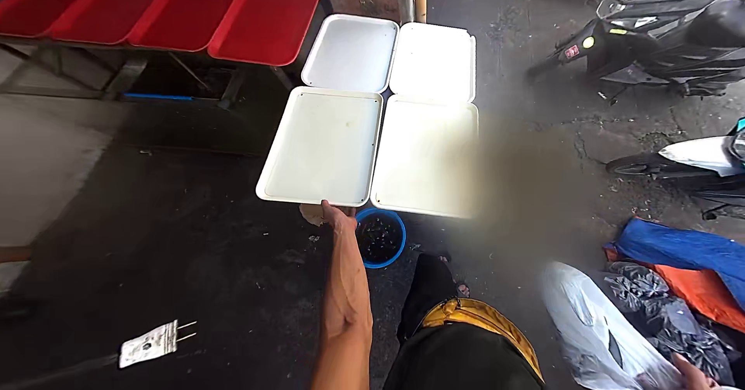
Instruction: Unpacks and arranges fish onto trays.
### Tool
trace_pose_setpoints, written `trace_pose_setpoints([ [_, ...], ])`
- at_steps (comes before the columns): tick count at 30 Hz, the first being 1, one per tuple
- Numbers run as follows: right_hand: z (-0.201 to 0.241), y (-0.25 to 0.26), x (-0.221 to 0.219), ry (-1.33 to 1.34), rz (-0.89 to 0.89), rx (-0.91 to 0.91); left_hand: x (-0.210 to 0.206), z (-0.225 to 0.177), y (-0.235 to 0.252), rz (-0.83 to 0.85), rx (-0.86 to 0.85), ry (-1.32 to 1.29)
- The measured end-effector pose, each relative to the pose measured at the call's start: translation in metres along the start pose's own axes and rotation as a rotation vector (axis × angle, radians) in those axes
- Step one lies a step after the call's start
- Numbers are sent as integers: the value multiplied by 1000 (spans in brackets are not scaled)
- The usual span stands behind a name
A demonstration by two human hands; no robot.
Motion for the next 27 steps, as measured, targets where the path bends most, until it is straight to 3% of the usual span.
trace_pose_setpoints([
  [4, 105, 12, -110, 63, 297, 169, 14, 21, 10, -51, 18, -30],
  [8, 185, 7, -213, 88, 634, 311, 25, 71, -5, -53, 95, -6],
  [14, 245, -27, -368, 247, 960, 413, 0, 104, -56, -37, 133, -49],
  [17, 240, -66, -425, 286, 1100, 483, -21, 103, -69, -10, 118, -66],
  [19, 207, -79, -447, 201, 1199, 490, -31, 103, -73, -2, 123, -94],
  [23, 128, -64, -474, -8, 1323, 402, -52, 100, -78, 2, 32, -182],
  [27, 101, -38, -496, -184, 1570, 231, -63, 105, -79, -46, -71, -186],
])
Point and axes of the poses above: each hand's wrist, its own y-axis towards the middle knuckle, its own x-axis out of the back of the hand, z = x × y, the point moved 1 cm from there along y, towards the middle knuckle, and after that the axes turned 3 degrees about -z, right-handed, at the moved point
